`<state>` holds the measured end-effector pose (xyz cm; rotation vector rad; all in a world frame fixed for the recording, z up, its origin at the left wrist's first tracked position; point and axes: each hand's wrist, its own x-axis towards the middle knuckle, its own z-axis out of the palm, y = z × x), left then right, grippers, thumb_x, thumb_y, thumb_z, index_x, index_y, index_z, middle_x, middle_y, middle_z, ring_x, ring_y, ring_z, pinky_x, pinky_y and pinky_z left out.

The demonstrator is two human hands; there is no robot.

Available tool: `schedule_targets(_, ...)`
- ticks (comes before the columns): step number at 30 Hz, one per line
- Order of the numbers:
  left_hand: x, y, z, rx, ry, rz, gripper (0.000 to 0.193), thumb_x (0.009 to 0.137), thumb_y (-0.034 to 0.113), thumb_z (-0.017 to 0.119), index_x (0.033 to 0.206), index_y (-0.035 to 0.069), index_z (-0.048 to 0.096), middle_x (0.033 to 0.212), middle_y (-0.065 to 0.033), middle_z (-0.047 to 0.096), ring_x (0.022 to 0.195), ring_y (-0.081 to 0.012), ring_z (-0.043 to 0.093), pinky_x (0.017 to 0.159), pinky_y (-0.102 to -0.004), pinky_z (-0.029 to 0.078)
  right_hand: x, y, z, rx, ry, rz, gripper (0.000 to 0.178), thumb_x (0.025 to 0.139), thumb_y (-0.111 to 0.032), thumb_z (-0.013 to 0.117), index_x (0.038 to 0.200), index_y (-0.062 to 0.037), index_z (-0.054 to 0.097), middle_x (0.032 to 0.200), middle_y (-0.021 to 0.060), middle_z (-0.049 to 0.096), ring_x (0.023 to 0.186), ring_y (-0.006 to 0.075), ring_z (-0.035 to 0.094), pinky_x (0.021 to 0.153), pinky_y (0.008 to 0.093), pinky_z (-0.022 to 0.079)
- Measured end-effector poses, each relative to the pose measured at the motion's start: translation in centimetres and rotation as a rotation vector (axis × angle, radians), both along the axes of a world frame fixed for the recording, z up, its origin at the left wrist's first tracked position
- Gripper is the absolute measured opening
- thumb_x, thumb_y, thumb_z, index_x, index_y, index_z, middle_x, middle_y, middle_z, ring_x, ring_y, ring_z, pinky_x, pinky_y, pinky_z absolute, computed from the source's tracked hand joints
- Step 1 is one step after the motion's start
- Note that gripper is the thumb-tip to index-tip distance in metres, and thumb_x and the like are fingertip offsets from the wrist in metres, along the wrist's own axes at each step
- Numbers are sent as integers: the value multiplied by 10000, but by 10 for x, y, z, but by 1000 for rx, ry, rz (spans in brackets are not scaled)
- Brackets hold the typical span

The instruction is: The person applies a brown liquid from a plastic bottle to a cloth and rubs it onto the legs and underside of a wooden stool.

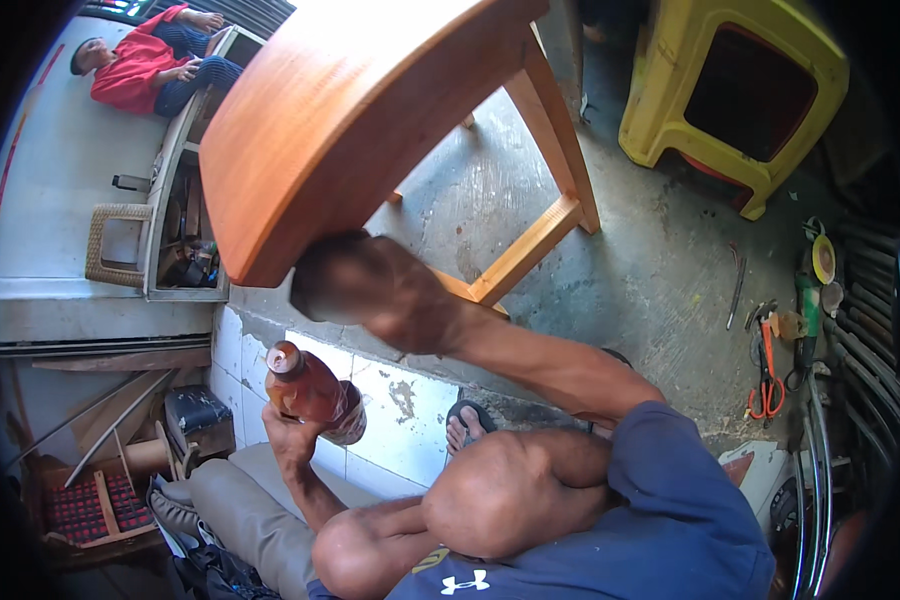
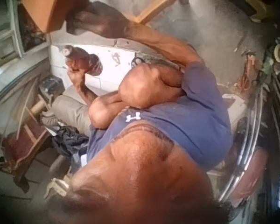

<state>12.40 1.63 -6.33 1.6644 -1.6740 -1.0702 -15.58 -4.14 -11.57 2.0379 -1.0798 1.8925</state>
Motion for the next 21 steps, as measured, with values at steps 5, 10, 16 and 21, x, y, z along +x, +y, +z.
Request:
schedule_targets(5, -14, 7, 5, -46, 22, 74, 565, 614, 139, 913, 1106, -5, 677, 994, -45, 720, 896, -145, 681, 848, -317, 546, -125, -41, -42, 103, -239, -558, 368, 953, 55, 547, 1317, 89, 507, 1098, 182, 537, 987, 269, 595, 834, 423, 528)
schedule_targets(10, -16, -1, -10, 22, 183, 36, 559, 617, 114, 912, 1107, -3, 668, 1024, -41, 715, 938, -146, 678, 870, -326, 539, -22, -11, -21, 56, -15, -336, 343, 863, 34, 630, 1205, 47, 656, 1145, 166, 573, 955, 279, 563, 847, 401, 520)
schedule_targets(16, -28, 1, 8, -103, 138, 120, 558, 652, 164, 903, 1128, -4, 665, 1028, -48, 706, 935, -148, 673, 859, -331, 549, -54, 3, 29, 20, -17, -175, 416, 722, -38, 762, 1137, -60, 748, 1115, 89, 593, 993, 259, 550, 819, 355, 518)
schedule_targets(21, -19, 0, -14, 14, 146, -12, 667, 639, 85, 909, 1236, -6, 625, 1096, -52, 709, 990, -143, 667, 903, -314, 535, -44, -16, 15, -56, 343, -5, 421, 724, -104, 784, 1144, -111, 755, 1212, 29, 575, 1015, 243, 540, 833, 335, 542)
